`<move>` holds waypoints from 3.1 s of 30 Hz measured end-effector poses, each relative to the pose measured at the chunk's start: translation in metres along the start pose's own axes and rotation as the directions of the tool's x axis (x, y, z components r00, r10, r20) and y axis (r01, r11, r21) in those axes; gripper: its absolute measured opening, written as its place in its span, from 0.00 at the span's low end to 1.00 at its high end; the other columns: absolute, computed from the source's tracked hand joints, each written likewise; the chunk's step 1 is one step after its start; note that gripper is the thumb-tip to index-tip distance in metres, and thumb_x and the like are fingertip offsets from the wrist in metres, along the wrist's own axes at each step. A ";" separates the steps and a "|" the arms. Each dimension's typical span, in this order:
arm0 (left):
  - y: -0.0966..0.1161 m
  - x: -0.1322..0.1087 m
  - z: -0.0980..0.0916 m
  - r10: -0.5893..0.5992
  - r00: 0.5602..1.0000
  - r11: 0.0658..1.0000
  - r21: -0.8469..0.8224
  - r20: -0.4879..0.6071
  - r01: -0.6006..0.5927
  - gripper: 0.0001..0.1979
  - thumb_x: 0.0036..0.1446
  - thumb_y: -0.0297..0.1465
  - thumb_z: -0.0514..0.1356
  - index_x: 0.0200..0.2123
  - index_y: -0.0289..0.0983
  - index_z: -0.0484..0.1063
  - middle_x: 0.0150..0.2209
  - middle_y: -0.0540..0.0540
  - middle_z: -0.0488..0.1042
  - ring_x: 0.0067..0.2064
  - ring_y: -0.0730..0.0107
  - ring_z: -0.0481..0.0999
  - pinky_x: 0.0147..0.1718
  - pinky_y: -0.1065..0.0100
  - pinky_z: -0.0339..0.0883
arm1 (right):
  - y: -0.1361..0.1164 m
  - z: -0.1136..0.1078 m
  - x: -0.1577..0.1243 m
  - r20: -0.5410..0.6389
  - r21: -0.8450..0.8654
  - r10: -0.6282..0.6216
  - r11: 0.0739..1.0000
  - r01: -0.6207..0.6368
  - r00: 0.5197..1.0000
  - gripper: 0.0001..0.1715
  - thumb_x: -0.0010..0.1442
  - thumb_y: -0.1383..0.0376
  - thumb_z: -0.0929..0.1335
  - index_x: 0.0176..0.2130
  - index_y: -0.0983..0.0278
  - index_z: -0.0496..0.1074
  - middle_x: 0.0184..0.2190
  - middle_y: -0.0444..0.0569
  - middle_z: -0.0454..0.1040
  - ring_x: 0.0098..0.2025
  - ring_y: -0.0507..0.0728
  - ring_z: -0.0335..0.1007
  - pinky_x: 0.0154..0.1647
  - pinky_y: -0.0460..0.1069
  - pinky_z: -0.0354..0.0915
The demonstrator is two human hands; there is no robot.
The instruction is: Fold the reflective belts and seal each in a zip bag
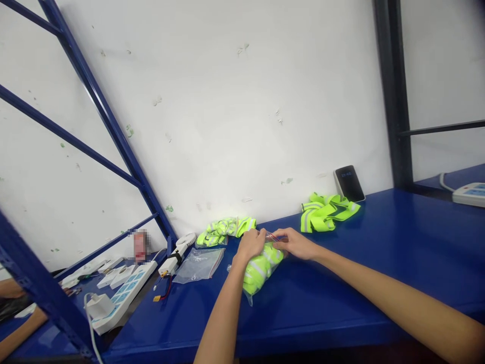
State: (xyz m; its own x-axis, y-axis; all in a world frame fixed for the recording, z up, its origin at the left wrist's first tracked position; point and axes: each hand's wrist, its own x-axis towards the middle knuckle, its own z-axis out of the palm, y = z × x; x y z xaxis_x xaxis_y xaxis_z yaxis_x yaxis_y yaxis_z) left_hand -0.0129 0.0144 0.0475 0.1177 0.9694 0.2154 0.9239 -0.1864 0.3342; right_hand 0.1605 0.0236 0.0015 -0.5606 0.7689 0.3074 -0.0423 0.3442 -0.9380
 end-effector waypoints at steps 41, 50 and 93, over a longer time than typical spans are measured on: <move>0.023 -0.018 0.010 0.181 0.842 0.910 -0.238 -0.508 -0.338 0.10 0.61 0.34 0.52 0.35 0.38 0.71 0.32 0.49 0.76 0.36 0.69 0.73 0.39 0.68 0.63 | -0.011 -0.023 0.007 -0.362 -0.617 -0.317 0.787 0.030 0.877 0.15 0.52 0.52 0.71 0.29 0.60 0.80 0.31 0.49 0.78 0.38 0.62 0.66 0.45 0.56 0.59; 0.017 -0.019 0.007 0.162 0.811 0.869 -0.308 -0.562 -0.386 0.13 0.63 0.37 0.52 0.39 0.37 0.73 0.38 0.45 0.77 0.40 0.67 0.75 0.42 0.67 0.64 | -0.008 -0.023 0.007 -0.252 -0.285 -0.192 0.951 0.117 0.949 0.17 0.52 0.55 0.70 0.34 0.66 0.78 0.27 0.47 0.76 0.28 0.54 0.65 0.30 0.48 0.60; 0.020 -0.024 0.011 0.291 0.825 0.793 -0.360 -0.485 -0.492 0.10 0.61 0.30 0.54 0.37 0.37 0.76 0.37 0.47 0.79 0.39 0.68 0.76 0.42 0.68 0.65 | -0.007 -0.019 0.005 -0.267 -0.194 -0.199 0.970 0.150 0.943 0.18 0.50 0.54 0.72 0.34 0.66 0.79 0.32 0.49 0.79 0.30 0.55 0.70 0.33 0.49 0.64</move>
State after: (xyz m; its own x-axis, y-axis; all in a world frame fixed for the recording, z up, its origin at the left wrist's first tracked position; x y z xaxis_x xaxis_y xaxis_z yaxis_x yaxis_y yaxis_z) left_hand 0.0066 -0.0104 0.0391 0.1896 0.6677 0.7199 0.5431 -0.6821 0.4896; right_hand 0.1739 0.0354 0.0131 -0.2992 0.8005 0.5192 0.0355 0.5531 -0.8323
